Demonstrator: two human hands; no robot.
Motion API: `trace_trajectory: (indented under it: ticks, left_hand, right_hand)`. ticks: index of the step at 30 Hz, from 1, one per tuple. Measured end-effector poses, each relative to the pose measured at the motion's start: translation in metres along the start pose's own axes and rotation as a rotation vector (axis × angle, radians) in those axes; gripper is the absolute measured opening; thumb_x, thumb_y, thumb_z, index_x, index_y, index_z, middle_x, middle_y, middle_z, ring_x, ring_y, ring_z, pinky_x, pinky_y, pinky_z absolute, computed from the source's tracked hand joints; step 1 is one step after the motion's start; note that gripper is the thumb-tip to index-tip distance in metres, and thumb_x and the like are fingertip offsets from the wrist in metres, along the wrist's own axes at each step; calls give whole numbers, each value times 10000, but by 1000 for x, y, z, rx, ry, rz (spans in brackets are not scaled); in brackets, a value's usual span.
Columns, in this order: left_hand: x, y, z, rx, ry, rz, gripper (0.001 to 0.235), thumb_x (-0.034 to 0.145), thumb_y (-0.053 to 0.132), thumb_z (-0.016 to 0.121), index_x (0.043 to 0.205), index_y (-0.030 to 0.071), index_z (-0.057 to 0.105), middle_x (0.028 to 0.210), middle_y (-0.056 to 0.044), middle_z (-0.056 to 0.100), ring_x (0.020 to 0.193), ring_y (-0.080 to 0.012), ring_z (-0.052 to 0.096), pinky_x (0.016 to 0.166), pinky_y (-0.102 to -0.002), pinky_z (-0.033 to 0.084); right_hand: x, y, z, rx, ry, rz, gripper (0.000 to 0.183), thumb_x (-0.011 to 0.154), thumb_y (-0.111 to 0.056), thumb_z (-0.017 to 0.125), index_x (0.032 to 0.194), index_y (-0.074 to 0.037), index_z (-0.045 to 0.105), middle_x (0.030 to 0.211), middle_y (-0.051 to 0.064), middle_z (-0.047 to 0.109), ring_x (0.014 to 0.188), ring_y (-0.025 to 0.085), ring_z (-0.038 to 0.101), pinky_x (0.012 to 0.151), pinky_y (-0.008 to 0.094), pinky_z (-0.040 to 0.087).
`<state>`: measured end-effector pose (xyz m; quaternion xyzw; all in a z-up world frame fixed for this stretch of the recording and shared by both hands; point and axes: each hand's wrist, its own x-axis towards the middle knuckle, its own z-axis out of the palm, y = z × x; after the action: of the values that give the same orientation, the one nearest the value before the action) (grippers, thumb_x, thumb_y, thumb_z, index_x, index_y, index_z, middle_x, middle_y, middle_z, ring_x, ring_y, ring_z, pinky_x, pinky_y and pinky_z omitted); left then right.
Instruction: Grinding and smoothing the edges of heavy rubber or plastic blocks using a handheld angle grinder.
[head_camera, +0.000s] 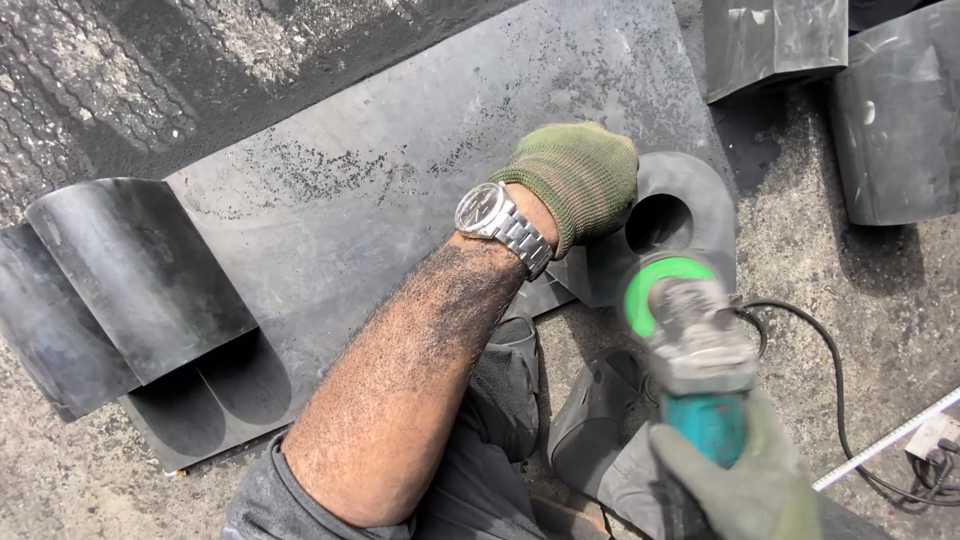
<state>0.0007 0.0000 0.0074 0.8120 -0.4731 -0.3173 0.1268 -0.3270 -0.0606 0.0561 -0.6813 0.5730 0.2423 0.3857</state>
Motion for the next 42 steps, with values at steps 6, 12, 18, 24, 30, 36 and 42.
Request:
trace_trajectory:
  ticks: [6, 12, 18, 24, 30, 36, 42]
  left_hand:
    - [-1, 0, -1, -44, -4, -22, 225, 861, 254, 660, 997, 127, 785, 975, -157, 751, 930, -327, 745, 774, -462, 598]
    - [0, -1, 1, -7, 1, 9, 233, 864, 260, 670, 1010, 123, 788, 987, -162, 758, 958, -327, 741, 800, -462, 596]
    - [-1, -3, -2, -24, -13, -27, 224, 857, 250, 671, 1003, 122, 785, 1006, -162, 749, 956, -331, 736, 799, -462, 596]
    - [2, -16, 9, -28, 53, 40, 218, 873, 260, 656, 987, 130, 787, 990, -157, 752, 945, -326, 737, 794, -459, 593]
    - [-4, -7, -2, -3, -22, 33, 232, 904, 287, 639, 1001, 126, 777, 979, -150, 754, 944, -318, 740, 809, -454, 592]
    - [-5, -10, 1, -56, 29, 53, 227, 896, 264, 622, 1018, 138, 764, 944, -148, 755, 903, -330, 740, 773, -465, 589]
    - [-6, -12, -3, -1, -10, 49, 205, 888, 243, 627, 980, 149, 783, 953, -146, 757, 931, -331, 741, 788, -463, 593]
  right_hand:
    - [-5, -12, 4, -175, 10, -54, 1039, 594, -412, 945, 1471, -59, 513, 1149, 176, 744, 1026, 273, 756, 976, 426, 557]
    - [-3, -14, -9, -195, 85, 50, 957, 619, -426, 922, 1438, -74, 574, 1207, 219, 730, 1078, 323, 729, 1019, 457, 541]
    - [0, -9, 9, -307, -24, -29, 1131, 574, -513, 926, 1530, -117, 469, 1230, 195, 728, 1119, 313, 720, 1040, 435, 522]
    - [-8, -52, 4, -216, -74, -102, 965, 625, -486, 887, 1423, -77, 530, 1209, 169, 724, 1105, 283, 726, 1021, 408, 538]
    - [-5, -32, 9, -159, -174, -31, 997, 619, -414, 898, 1481, -102, 507, 1207, 148, 712, 1080, 287, 717, 1007, 422, 554]
    - [-1, -29, -2, -182, -84, 7, 956, 637, -415, 900, 1446, -65, 531, 1196, 162, 707, 1058, 290, 713, 992, 430, 558]
    - [-4, -32, 15, -107, -82, -47, 938, 639, -415, 903, 1433, -59, 554, 1191, 155, 725, 1057, 268, 728, 990, 415, 564]
